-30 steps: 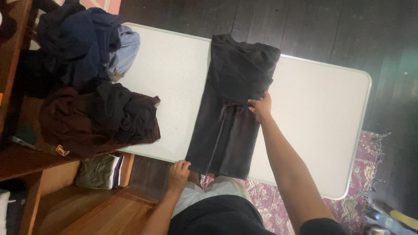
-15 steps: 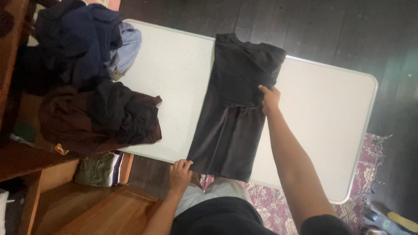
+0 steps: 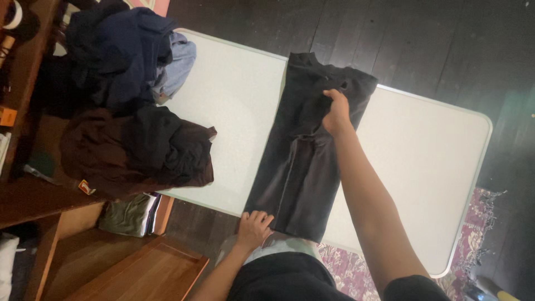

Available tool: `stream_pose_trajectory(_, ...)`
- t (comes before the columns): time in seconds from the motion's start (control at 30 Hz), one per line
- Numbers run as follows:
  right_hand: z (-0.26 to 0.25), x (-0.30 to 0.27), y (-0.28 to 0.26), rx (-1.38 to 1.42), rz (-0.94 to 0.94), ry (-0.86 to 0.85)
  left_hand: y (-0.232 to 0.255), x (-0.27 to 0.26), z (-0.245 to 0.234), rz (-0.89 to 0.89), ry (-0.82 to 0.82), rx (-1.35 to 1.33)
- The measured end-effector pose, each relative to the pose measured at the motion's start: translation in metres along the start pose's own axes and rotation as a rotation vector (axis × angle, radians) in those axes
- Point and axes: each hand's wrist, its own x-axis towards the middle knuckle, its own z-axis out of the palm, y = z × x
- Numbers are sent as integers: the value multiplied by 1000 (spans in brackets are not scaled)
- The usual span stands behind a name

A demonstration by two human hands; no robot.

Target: The person picks up several black t-shirts one by one, spreads them out on a table, and folds each one into a neat rectangle.

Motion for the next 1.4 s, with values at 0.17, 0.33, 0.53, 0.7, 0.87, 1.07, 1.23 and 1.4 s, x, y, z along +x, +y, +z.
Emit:
stream_pose_trajectory(0.17, 34, -6, -3, 170, 79, -269, -6, -4, 10, -122, 294, -91)
stream_pose_trajectory(0.33, 4, 10, 14, 184, -4, -126, -5, -17, -4, -54, 262, -77)
stream_pose_trajectory(0.53, -124, 18, 56, 104, -79, 58, -8, -19, 7, 39, 147, -32)
stream_pose_trajectory(0.7, -141, 14, 61, -217, 16, 231, -3, -13, 15, -12, 78, 95)
stream_pose_trajectory(0.87, -113, -12, 44, -285, -19, 310, 10, 2, -1, 16, -44, 57)
stream_pose_trajectory(1.07, -116, -13, 53, -218, -134, 332, 5, 2, 17, 85, 90, 96)
stream_pose_trajectory(1.23, -122, -11, 62, -171, -166, 358, 2, -8, 21, 120, 142, 52)
stream_pose_trajectory(1.4, -117, -18, 60, -118, -214, 394, 6, -8, 14, 121, 121, -19)
